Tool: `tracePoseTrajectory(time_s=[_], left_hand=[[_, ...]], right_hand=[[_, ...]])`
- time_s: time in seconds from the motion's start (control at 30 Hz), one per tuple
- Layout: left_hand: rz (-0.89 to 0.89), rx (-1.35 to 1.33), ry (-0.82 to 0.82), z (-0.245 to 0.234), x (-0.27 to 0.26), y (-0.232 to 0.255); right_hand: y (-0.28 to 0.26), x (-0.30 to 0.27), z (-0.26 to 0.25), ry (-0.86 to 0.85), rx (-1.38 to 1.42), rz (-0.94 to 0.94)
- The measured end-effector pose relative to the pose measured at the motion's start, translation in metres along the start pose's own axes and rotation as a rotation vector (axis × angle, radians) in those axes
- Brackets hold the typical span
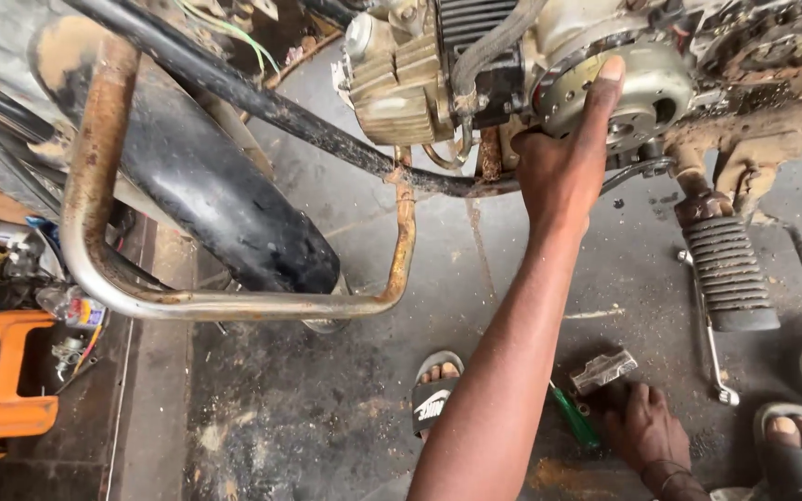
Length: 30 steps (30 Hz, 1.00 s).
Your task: Repairing the flywheel/magneto assembly of a motorcycle engine using a hammer and screwdriver.
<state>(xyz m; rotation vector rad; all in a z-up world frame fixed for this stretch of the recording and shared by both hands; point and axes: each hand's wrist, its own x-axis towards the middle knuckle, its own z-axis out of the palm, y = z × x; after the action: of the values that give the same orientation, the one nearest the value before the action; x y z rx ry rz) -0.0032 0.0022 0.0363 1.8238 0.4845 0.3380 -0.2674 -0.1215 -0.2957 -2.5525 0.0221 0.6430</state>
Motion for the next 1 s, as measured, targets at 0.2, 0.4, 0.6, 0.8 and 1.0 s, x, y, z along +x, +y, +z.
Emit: tracePoseTrajectory(time_s=[0.2,0.4,0.6,0.8,1.0], left_hand=[[-0.061,-0.005,-0.182,-0.007,0.01,0.005],[-0.035,0.164,-0.279,-0.016,0.025,-0.007],[-0.066,0.319,-0.33,-0.023,0.021,0.017],[-0.007,0.46,-0.377,-0.026,0.033,-0.005],[-0.023,0.516,-0.403,-0.029,0.039,0.005]], right_hand=[[-0.016,0.014,-0.039,-0.019,0.376,0.008],[-0.095,0.008,-0.136,0.415,0.898,-0.353],[-0.143,0.06,-0.201,0.744,1.22,-0.576],[-0.181,0.064,-0.238,0.923,1.14,-0.538],[-0.181,0.088,-0.208,0.92,1.021,-0.512]])
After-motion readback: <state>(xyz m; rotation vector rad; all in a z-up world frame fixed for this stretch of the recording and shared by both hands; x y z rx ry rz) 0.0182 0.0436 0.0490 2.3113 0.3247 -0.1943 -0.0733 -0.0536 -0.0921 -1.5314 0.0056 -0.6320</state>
